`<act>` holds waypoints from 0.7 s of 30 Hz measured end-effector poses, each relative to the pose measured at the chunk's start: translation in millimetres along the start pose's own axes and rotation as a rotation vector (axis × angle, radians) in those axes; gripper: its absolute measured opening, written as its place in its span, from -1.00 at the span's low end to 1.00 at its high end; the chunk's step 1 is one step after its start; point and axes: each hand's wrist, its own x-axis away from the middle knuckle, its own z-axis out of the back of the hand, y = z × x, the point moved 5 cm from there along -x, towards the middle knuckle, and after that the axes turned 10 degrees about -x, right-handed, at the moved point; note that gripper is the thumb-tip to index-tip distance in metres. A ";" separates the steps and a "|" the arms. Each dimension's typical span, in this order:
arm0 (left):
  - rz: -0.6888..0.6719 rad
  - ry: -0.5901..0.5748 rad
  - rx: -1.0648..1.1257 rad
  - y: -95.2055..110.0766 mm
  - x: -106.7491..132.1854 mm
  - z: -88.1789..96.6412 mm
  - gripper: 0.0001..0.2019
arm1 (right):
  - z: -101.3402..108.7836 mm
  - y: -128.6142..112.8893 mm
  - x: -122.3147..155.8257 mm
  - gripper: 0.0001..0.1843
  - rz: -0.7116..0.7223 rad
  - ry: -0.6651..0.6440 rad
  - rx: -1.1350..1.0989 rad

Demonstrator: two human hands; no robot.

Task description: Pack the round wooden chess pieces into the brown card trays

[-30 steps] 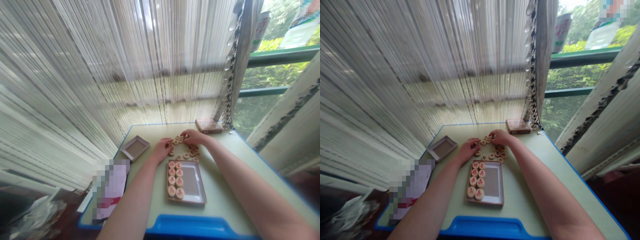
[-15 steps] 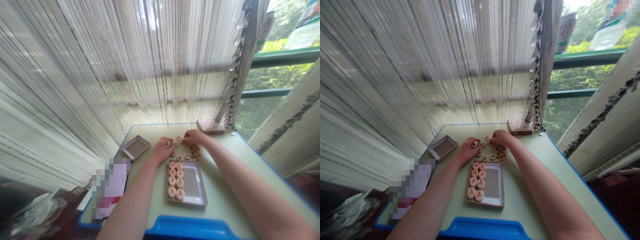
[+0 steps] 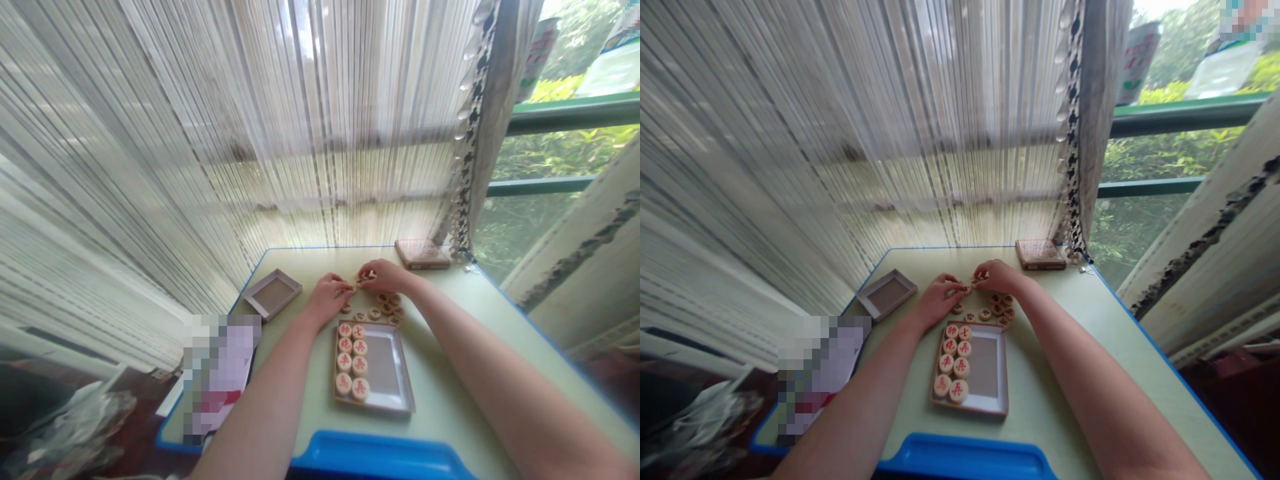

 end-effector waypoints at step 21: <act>-0.155 -0.068 -0.189 16.2 2.2 3.7 -0.71 | -3.1 -2.2 2.3 -0.61 -0.009 0.015 0.007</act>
